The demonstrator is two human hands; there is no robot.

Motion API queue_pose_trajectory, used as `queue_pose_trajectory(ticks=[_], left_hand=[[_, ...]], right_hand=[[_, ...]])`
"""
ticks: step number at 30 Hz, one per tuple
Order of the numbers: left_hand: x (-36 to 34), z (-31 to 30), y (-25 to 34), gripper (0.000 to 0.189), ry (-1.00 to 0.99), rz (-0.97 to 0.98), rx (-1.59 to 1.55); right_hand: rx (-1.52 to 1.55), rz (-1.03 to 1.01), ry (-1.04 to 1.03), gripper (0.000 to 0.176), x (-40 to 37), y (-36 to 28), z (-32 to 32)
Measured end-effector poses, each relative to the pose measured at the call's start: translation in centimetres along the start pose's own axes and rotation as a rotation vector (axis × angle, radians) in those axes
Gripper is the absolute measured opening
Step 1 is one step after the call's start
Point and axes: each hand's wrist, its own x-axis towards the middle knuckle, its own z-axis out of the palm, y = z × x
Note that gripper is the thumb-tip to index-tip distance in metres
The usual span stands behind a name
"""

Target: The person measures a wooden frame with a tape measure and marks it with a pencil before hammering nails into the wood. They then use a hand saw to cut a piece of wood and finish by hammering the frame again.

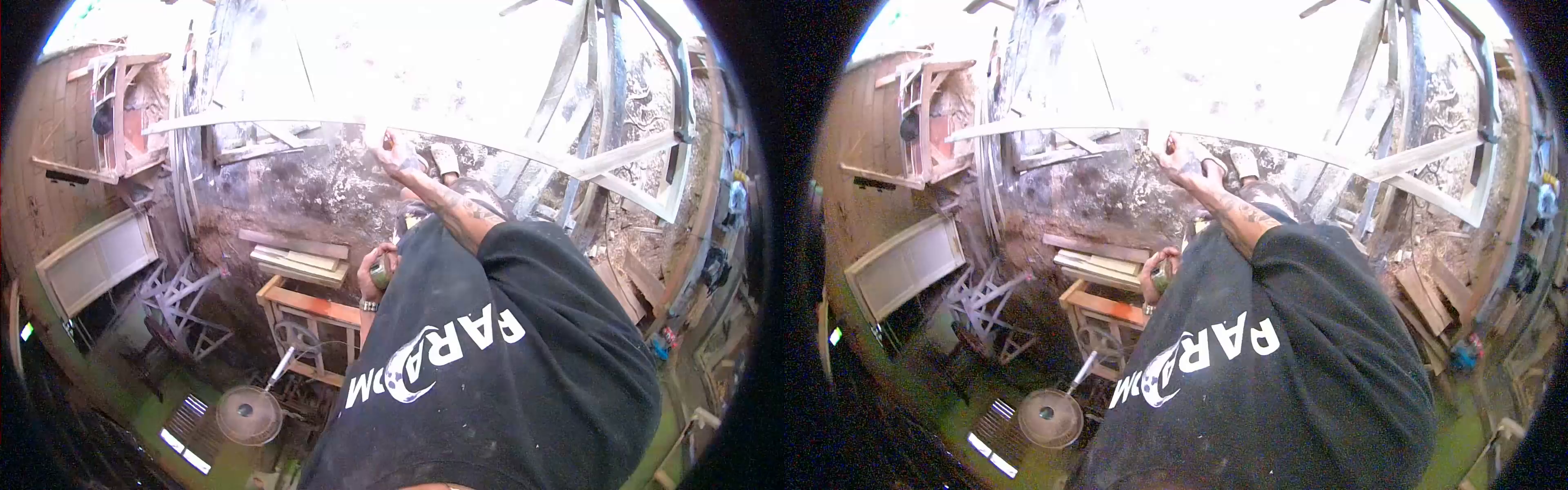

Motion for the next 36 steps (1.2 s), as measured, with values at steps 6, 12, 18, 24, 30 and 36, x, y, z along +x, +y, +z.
queue_pose_trajectory(ticks=[6, 12, 18, 24, 30, 36], left_hand=[[4.9, 1.2, 6.5, 0.039, -0.058, -0.001, 0.276], [6.6, 0.8, 11.3, 0.039, -0.062, 0.065, 0.282], [8.0, -0.6, 12.2, 0.037, -0.065, -0.007, 0.245], [8.9, -1.4, 11.7, 0.04, -0.091, 0.005, 0.235], [10.7, -1.8, 12.5, 0.037, -0.116, 0.002, 0.229], [11.4, -0.7, 13.3, 0.036, -0.067, 0.095, 0.463]], right_hand=[[0.039, -0.007, -0.031, 0.031, 0.9, -0.3, -0.4], [0.229, 0.066, -0.052, 0.038, 1.4, 0.6, 0.9], [0.215, 0.185, -0.051, 0.058, 0.5, -1.6, -0.1], [0.227, 0.189, -0.027, 0.056, 0.2, -1.0, -0.8], [-0.092, 0.14, 0.0, 0.053, 0.2, -0.9, -1.8], [-0.186, 0.276, -0.177, 0.051, 1.1, -3.4, -3.7]])
